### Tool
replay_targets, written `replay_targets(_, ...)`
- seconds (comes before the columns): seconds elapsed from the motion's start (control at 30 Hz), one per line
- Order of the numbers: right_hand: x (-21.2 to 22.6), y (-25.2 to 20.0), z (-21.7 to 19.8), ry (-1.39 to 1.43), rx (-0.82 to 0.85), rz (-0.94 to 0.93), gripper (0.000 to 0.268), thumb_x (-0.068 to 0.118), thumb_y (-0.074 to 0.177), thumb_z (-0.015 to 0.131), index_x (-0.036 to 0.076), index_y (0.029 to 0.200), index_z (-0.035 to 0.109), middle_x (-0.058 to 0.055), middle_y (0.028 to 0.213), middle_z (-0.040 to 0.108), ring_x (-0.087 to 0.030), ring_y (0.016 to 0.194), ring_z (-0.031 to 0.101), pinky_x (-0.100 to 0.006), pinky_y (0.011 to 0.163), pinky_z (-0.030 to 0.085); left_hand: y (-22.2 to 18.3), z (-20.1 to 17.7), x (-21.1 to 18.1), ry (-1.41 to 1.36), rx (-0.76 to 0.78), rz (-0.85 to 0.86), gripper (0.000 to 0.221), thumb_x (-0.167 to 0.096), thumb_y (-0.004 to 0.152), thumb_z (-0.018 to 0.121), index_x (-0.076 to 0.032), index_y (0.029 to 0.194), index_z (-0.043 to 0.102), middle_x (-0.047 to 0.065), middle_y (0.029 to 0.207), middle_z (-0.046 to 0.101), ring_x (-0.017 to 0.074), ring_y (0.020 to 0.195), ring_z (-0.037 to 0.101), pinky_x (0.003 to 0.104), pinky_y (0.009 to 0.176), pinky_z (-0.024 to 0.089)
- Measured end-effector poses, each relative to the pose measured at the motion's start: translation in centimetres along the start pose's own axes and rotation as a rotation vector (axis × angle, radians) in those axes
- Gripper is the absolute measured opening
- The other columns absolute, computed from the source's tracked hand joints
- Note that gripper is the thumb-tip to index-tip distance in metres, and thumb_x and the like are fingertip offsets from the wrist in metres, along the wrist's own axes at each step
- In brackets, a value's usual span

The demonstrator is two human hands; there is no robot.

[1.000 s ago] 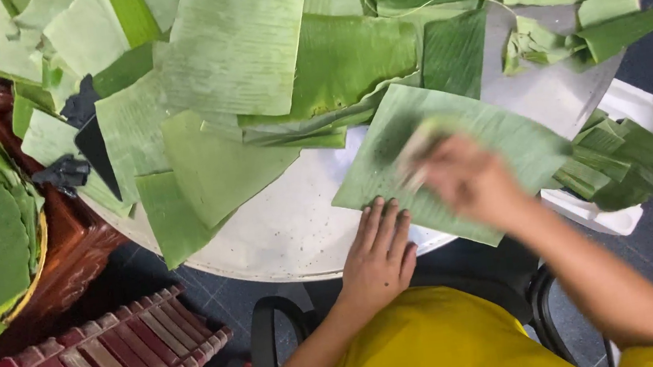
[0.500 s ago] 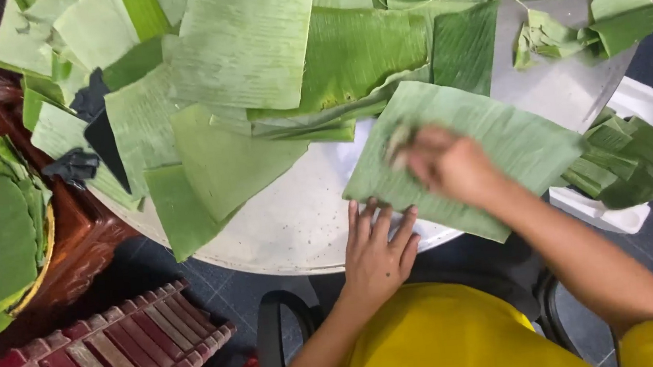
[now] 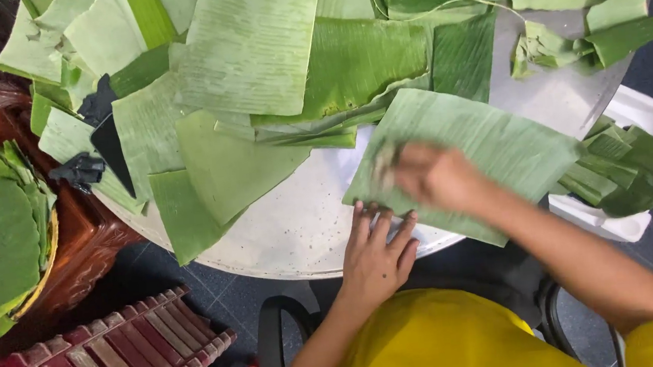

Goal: The person is cleaning banana leaves by wiping them with a cloth and then stacking them on a table.

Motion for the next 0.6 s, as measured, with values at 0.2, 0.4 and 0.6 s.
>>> replay_targets(0.2,0.1,-2.6,5.5,0.030,0.062,-0.022,0.020,0.027,0.099,0.058,0.017,0.104,0.075,0.001,0.086,0.057,-0.024,0.069,0.066,-0.035,0.062,0.056,0.2,-1.2,1.5,-0.140,-0.023,0.040,0.023,-0.029,0.094,0.066,-0.017,0.108,0.079,0.011,0.118,0.066,0.0377,0.109,0.064,0.064,0.116,0.037)
replay_targets(0.4,-11.6,-2.5,3.5,-0.536,-0.055,0.232,0.017,0.029,0.096,0.069,0.024,0.110,0.078,0.004,0.104,0.059,-0.019,0.063,0.069,-0.034,0.058,0.059,-0.1,-1.0,1.5,-0.160,-0.051,0.033,0.032,-0.024,0.094,0.064,-0.016,0.122,0.076,0.011,0.119,0.067,0.0372,0.110,0.064,0.063,0.117,0.037)
replay_targets(0.6,-0.8,-3.7,8.4,-0.059,0.089,0.003,0.015,0.029,0.093,0.063,0.025,0.096,0.076,0.002,0.098,0.063,-0.024,0.068,0.072,-0.036,0.060,0.060,-0.4,-1.0,2.2,-0.177,-0.097,-0.033,0.030,-0.016,0.089,0.066,-0.001,0.114,0.074,0.016,0.117,0.067,0.0364,0.103,0.068,0.059,0.110,0.049)
Point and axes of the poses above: each hand's wrist, its own y-axis towards the middle knuckle, its own z-axis out of the palm, x = y × z, the point moved 7 cm from there along y, towards the middle knuckle
